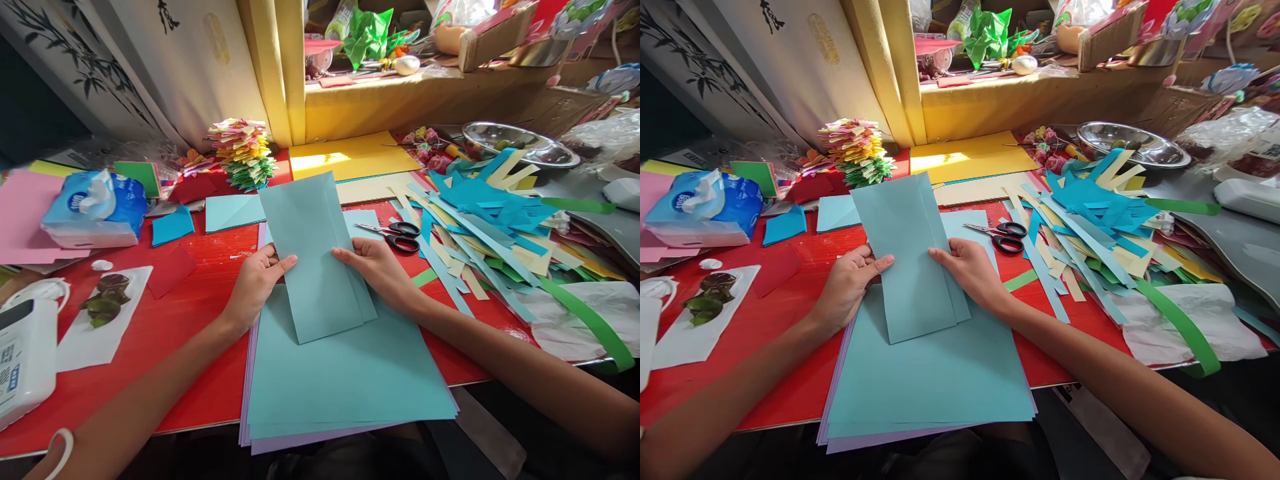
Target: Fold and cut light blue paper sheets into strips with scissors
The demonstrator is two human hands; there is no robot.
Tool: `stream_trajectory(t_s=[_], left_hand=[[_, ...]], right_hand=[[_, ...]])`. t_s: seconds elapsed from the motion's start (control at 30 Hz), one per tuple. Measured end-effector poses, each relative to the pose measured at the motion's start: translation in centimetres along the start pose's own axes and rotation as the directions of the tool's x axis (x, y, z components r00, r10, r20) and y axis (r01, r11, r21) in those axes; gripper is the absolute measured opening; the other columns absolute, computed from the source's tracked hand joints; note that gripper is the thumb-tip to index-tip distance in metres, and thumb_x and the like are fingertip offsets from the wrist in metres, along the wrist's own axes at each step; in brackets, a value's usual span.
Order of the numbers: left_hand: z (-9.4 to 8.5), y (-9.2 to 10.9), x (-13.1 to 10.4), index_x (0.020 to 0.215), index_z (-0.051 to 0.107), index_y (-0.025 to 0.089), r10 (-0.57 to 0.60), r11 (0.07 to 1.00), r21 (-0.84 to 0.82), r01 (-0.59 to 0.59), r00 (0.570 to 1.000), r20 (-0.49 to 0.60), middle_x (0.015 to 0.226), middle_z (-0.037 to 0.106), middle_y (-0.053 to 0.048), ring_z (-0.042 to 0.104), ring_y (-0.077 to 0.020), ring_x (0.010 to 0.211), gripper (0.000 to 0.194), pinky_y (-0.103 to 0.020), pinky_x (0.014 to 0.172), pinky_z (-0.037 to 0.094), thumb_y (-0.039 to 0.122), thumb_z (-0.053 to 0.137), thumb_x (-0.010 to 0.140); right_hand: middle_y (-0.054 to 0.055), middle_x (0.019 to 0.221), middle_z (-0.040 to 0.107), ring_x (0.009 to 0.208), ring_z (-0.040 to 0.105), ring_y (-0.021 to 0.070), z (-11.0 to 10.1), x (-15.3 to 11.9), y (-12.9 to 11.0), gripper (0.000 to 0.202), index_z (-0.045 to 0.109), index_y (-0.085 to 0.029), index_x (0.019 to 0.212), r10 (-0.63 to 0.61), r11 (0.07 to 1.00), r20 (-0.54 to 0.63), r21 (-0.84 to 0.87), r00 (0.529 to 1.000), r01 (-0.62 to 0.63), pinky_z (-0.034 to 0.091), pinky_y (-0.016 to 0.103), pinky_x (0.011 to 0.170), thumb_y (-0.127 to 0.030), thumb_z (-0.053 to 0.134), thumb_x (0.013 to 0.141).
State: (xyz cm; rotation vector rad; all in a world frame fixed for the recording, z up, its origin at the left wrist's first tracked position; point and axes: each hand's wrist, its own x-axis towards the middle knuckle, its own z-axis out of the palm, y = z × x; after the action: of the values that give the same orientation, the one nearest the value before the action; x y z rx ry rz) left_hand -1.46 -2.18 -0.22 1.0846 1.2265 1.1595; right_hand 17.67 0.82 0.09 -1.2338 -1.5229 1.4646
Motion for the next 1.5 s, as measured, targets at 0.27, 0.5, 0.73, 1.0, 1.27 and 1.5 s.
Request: stream_trajectory(t_s=[0.27, 0.5, 0.73, 1.0, 1.27, 1.5], left_hand=[[-0.1, -0.3, 0.0, 0.106, 0.057, 0.02, 0.007, 0.994, 0.11, -0.007, 1.0, 0.001, 0.071, 0.064, -0.001, 0.061, -0.0168, 0.067, 0.036, -0.029, 0.063, 0.048, 0.037, 0.063, 0.075], [0.1, -0.1, -0.2, 0.098, 0.059, 0.016, 0.099, 0.994, 0.064, -0.094, 0.992, -0.081, 0.083, 0.066, -0.004, 0.06, -0.0152, 0.072, 0.03, -0.027, 0.065, 0.046, 0.037, 0.06, 0.077], [-0.1, -0.3, 0.1, 0.096, 0.059, 0.016, 0.095, 0.993, 0.074, -0.091, 0.994, -0.054, 0.081, 0.065, -0.003, 0.059, -0.0149, 0.071, 0.028, -0.027, 0.065, 0.046, 0.037, 0.06, 0.077], [-1.0, -0.2, 0.7, 0.091, 0.059, 0.017, 0.022, 0.987, 0.158, -0.026, 0.999, 0.027, 0.075, 0.065, -0.003, 0.06, -0.0173, 0.071, 0.029, -0.03, 0.066, 0.047, 0.04, 0.063, 0.074], [-1.5, 0.6, 0.9, 0.099, 0.06, 0.016, -0.001, 0.972, 0.233, -0.018, 0.996, 0.084, 0.076, 0.066, -0.003, 0.061, -0.0167, 0.07, 0.033, -0.032, 0.069, 0.049, 0.038, 0.063, 0.075], [-1.4, 0.7, 0.8, 0.099, 0.061, 0.017, 0.003, 0.976, 0.217, -0.019, 0.997, 0.075, 0.078, 0.067, -0.002, 0.061, -0.0152, 0.069, 0.031, -0.029, 0.069, 0.05, 0.036, 0.064, 0.074]], right_hand=[[0.002, 0.064, 0.056, 0.06, 0.052, 0.0148, 0.0, 0.1, 0.3, 0.036, 0.056, -0.018, 0.073, -0.081, 0.996, -0.042, 0.018, 0.996, 0.082, 0.039, 0.024, 0.046, -0.053, 0.06, 0.07], [0.001, 0.064, 0.054, 0.062, 0.051, 0.0145, 0.3, 0.1, 0.6, 0.031, 0.053, -0.02, 0.073, -0.108, 0.993, 0.013, 0.042, 0.994, 0.107, 0.04, 0.025, 0.049, -0.05, 0.053, 0.078], [0.001, 0.069, 0.057, 0.064, 0.053, 0.015, 0.3, 0.1, 0.9, 0.029, 0.055, -0.02, 0.076, -0.094, 0.992, 0.033, 0.092, 0.995, 0.091, 0.043, 0.026, 0.053, -0.048, 0.052, 0.08], [0.002, 0.07, 0.06, 0.065, 0.056, 0.0162, 0.0, 0.3, 0.8, 0.03, 0.059, -0.019, 0.079, -0.055, 0.988, 0.054, 0.149, 0.997, 0.047, 0.046, 0.027, 0.055, -0.049, 0.055, 0.077], [0.003, 0.071, 0.061, 0.065, 0.056, 0.0152, -0.1, 0.3, 0.6, 0.031, 0.058, -0.019, 0.08, -0.038, 0.987, 0.058, 0.159, 0.998, 0.029, 0.046, 0.026, 0.054, -0.05, 0.056, 0.076], [0.001, 0.063, 0.056, 0.061, 0.053, 0.0149, -0.1, 0.3, 0.6, 0.033, 0.055, -0.019, 0.075, -0.036, 0.993, 0.027, 0.112, 0.999, 0.032, 0.042, 0.025, 0.05, -0.052, 0.057, 0.075]])
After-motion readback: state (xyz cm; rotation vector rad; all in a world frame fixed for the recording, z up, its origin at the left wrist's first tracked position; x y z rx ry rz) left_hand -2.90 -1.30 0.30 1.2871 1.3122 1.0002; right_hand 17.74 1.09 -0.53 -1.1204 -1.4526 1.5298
